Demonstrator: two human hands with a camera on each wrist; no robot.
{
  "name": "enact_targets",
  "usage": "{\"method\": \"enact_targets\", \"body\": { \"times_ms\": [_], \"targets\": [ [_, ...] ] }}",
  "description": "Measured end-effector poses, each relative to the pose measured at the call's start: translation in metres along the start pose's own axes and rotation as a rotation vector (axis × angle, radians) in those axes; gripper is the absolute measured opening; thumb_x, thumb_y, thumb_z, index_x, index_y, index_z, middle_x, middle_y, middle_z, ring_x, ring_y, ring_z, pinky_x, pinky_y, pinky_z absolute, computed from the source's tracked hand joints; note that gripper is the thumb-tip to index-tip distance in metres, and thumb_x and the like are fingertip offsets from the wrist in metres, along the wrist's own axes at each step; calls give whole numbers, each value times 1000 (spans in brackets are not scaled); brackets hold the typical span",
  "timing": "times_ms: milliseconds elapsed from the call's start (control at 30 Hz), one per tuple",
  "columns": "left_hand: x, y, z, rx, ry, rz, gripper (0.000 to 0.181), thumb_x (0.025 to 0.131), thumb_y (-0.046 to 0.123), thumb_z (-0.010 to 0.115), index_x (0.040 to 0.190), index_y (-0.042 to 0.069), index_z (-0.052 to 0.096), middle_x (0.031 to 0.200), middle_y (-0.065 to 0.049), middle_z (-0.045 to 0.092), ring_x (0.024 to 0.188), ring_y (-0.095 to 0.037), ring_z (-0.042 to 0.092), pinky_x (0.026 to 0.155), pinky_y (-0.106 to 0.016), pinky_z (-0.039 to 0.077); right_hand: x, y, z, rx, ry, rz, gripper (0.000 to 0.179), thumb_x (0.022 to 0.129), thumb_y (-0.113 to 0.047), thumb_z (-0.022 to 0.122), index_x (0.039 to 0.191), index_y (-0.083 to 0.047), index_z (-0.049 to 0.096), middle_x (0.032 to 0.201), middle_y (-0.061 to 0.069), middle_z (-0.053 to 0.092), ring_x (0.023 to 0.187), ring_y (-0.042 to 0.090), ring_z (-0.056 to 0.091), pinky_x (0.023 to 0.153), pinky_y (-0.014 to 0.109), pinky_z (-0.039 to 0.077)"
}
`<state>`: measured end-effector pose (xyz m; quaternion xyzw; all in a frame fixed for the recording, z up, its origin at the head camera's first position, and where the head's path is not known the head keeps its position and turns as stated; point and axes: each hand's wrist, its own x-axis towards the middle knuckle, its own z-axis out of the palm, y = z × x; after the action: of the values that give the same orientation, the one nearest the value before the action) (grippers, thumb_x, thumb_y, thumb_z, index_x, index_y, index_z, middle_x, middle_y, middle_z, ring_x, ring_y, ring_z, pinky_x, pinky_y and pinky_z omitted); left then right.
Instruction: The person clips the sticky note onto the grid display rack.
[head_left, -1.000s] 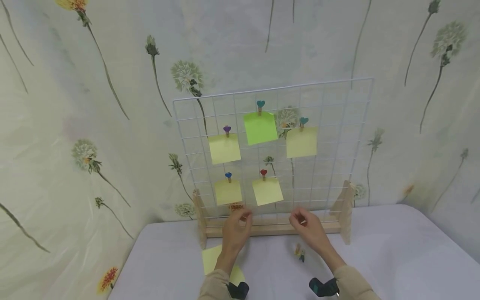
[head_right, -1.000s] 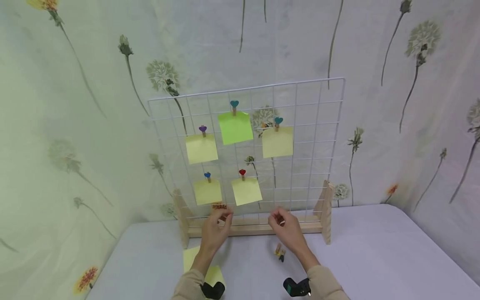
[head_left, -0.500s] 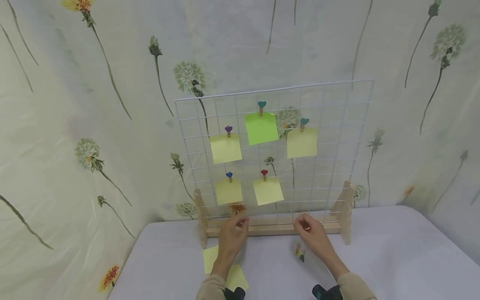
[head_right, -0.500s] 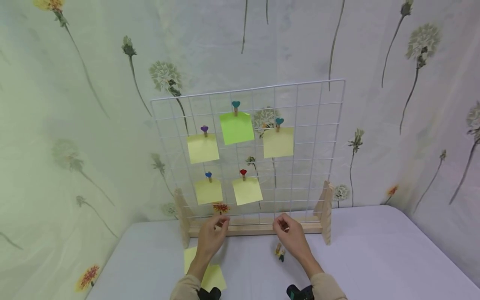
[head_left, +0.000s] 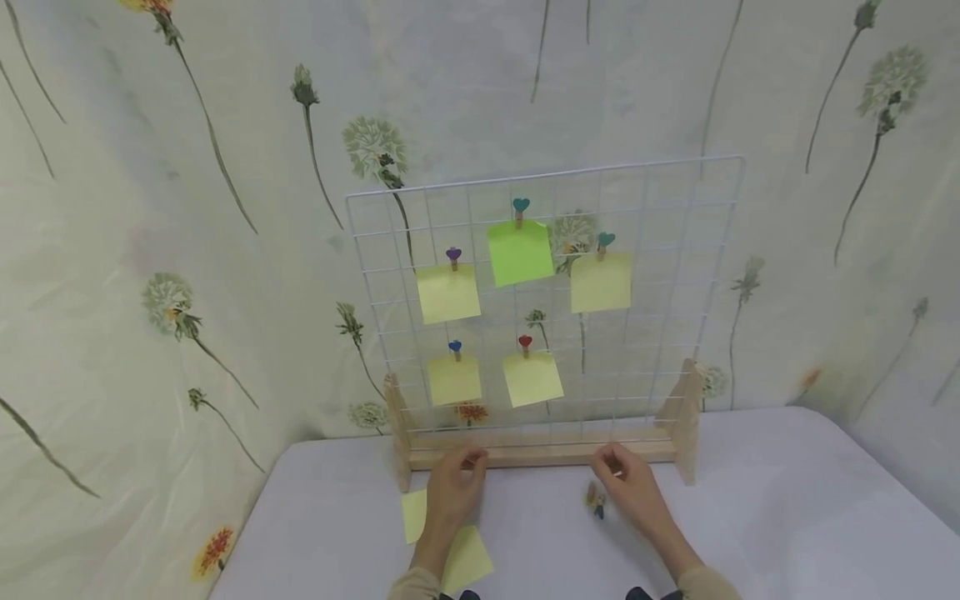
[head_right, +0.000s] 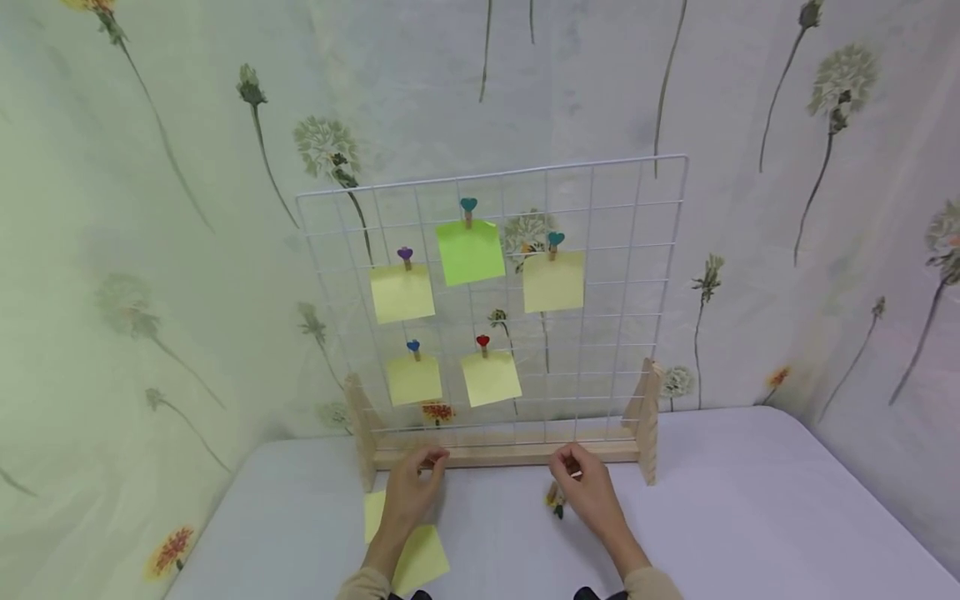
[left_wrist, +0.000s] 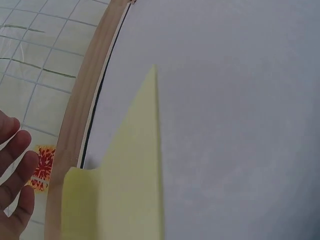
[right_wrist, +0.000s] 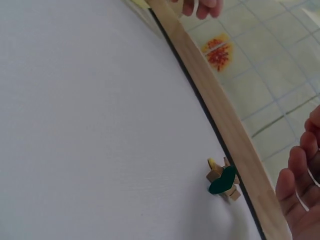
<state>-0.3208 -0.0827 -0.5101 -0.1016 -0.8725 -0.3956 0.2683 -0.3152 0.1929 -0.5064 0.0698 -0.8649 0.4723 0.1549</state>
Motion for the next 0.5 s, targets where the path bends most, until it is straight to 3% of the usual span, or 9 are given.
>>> {"method": "enact_targets", "body": {
  "times_ms": [167, 400, 500],
  "targets": [
    [-9, 2, 0, -4, -22, -69, 11, 87, 17, 65, 95, 24, 69, 90, 10, 69, 82, -7, 64, 76, -29, 50, -13, 3, -2, 96, 23, 50, 12, 93, -22, 59, 92, -10, 62, 86, 2, 64, 75, 1, 56, 65, 20, 47],
    [-19, 0, -5, -42, -21, -40, 14, 88, 14, 64, 99, 22, 68, 95, 8, 69, 85, -10, 63, 75, -31, 52, -30, 8, -1, 242, 41, 202, 15, 94, -20, 57, 96, -4, 60, 85, 13, 62, 69, 8, 57, 62, 22, 49],
    [-19, 1, -6, -52, -22, -73, 13, 89, 15, 64, 99, 21, 68, 95, 8, 68, 86, -10, 63, 78, -31, 51, -32, 8, -3, 273, 73, 241, 17, 95, -20, 57, 97, -3, 59, 82, 15, 60, 68, 10, 57, 62, 23, 50]
  ]
}}
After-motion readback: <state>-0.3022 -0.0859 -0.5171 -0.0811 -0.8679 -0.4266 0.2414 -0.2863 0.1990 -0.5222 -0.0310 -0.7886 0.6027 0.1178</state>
